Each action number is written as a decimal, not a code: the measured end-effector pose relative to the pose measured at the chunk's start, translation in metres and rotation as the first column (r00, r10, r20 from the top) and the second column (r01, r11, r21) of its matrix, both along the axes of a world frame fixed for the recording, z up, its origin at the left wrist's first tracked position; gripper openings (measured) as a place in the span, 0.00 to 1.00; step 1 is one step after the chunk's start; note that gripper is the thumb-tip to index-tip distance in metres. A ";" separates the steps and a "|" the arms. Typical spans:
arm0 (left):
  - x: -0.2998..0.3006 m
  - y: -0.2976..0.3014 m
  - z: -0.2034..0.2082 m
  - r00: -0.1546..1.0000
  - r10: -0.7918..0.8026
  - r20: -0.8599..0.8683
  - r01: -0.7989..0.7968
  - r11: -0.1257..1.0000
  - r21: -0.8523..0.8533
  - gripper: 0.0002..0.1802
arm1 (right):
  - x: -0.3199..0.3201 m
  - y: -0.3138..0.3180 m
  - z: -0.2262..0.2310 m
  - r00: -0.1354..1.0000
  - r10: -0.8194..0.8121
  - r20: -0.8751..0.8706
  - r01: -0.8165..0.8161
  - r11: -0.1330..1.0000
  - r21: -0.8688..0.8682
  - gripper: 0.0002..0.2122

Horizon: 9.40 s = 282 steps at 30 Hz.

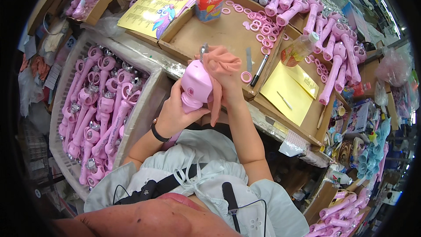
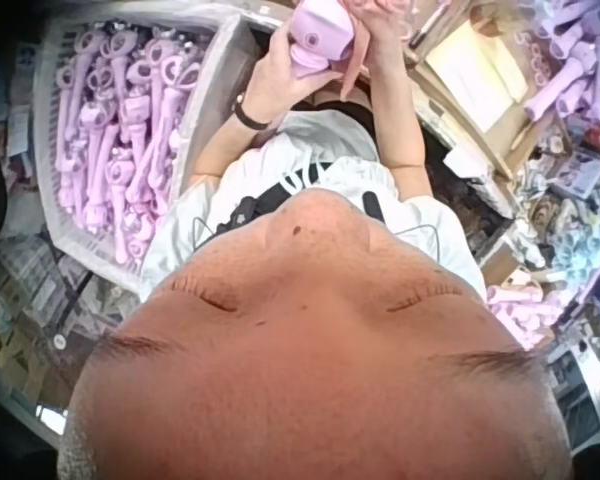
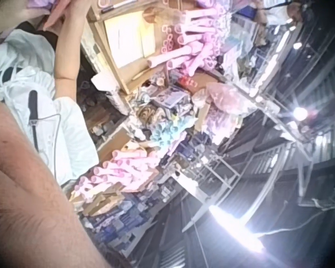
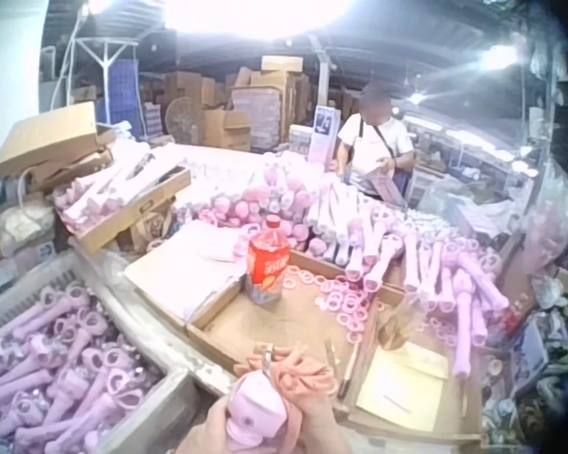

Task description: The person assembles pink light sticks by inserting a silver crown into the head, wiping the surface with a cloth, and inserting a small metal pin into the base. They repeat this sequence for multiple units, handling each one individually.

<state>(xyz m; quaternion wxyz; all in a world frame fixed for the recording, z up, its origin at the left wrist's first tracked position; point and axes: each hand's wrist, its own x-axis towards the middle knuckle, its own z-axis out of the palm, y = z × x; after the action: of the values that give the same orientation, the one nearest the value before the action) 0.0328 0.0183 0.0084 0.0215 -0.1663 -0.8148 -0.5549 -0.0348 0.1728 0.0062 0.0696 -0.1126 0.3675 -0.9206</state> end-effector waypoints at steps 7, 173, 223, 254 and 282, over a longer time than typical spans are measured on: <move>-0.003 -0.008 0.005 0.965 -0.241 0.108 0.222 0.962 0.162 0.49 | 0.002 0.003 0.009 0.958 0.037 -0.285 -0.031 0.999 0.026 0.35; -0.034 0.010 -0.082 0.375 -0.846 0.378 -0.155 0.344 0.926 0.33 | 0.069 0.039 -0.022 0.482 -0.124 -0.867 0.874 -0.001 0.486 0.14; -0.036 0.010 -0.075 0.417 -0.812 0.409 -0.107 0.403 0.909 0.35 | 0.051 0.068 0.010 0.872 -0.469 -0.140 0.426 0.587 0.689 0.07; -0.040 0.011 -0.078 0.376 -0.823 0.425 -0.125 0.409 0.904 0.38 | 0.039 0.057 -0.003 0.827 -0.369 -0.424 0.538 0.303 0.786 0.04; -0.040 0.010 -0.078 0.376 -0.821 0.429 -0.105 0.422 0.900 0.39 | 0.038 0.055 0.002 0.831 -0.405 -0.382 0.499 0.240 0.832 0.04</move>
<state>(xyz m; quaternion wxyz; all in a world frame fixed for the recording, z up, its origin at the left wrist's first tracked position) -0.0076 0.0288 -0.0698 -0.4545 -0.0431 -0.2637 -0.8497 0.0037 0.2279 0.0080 -0.1645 0.0153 0.8262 -0.5386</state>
